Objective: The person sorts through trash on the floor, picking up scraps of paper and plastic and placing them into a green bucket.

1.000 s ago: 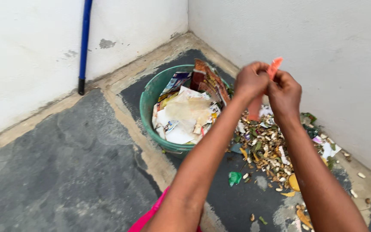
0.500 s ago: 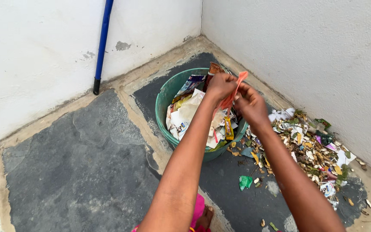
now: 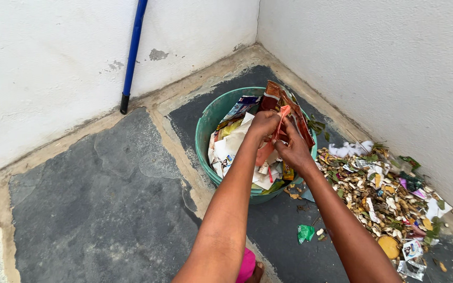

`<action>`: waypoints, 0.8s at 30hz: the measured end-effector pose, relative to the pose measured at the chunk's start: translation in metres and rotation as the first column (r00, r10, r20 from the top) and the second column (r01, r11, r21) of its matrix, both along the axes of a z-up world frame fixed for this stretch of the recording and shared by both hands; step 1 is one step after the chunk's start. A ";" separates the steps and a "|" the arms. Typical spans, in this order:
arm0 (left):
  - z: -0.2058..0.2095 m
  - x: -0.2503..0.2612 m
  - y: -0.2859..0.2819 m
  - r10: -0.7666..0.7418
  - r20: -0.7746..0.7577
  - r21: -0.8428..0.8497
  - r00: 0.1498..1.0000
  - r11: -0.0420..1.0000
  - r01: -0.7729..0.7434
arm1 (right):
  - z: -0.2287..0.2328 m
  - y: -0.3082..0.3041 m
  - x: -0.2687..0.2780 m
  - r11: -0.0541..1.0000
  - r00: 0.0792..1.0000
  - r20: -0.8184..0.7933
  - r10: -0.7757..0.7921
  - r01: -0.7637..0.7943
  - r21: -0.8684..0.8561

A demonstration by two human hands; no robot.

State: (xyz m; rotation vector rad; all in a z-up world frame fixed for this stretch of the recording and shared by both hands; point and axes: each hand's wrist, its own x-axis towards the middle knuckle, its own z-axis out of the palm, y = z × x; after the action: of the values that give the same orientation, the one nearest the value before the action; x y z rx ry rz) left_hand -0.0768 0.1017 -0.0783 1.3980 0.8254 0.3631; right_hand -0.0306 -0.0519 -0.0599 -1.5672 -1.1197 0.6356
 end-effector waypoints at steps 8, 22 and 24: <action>-0.020 -0.008 0.007 0.038 0.046 -0.032 0.998 0.999 -0.036 | -0.014 0.010 -0.006 0.984 0.965 0.263 0.009 0.038 -0.173; -0.036 -0.020 0.029 0.278 -0.239 0.363 0.930 0.914 -0.180 | -0.019 0.008 -0.027 0.913 0.652 0.696 0.301 0.013 -0.407; -0.020 -0.026 0.022 0.332 -0.216 0.567 0.918 0.808 -0.159 | -0.022 0.010 -0.030 0.864 0.630 0.684 0.369 0.039 -0.502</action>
State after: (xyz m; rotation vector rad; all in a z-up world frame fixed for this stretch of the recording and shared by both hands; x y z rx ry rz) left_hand -0.1024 0.1239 -0.0986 1.9122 1.2356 0.6298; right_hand -0.0604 -0.0424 -0.0817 -2.2941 -1.8765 0.3593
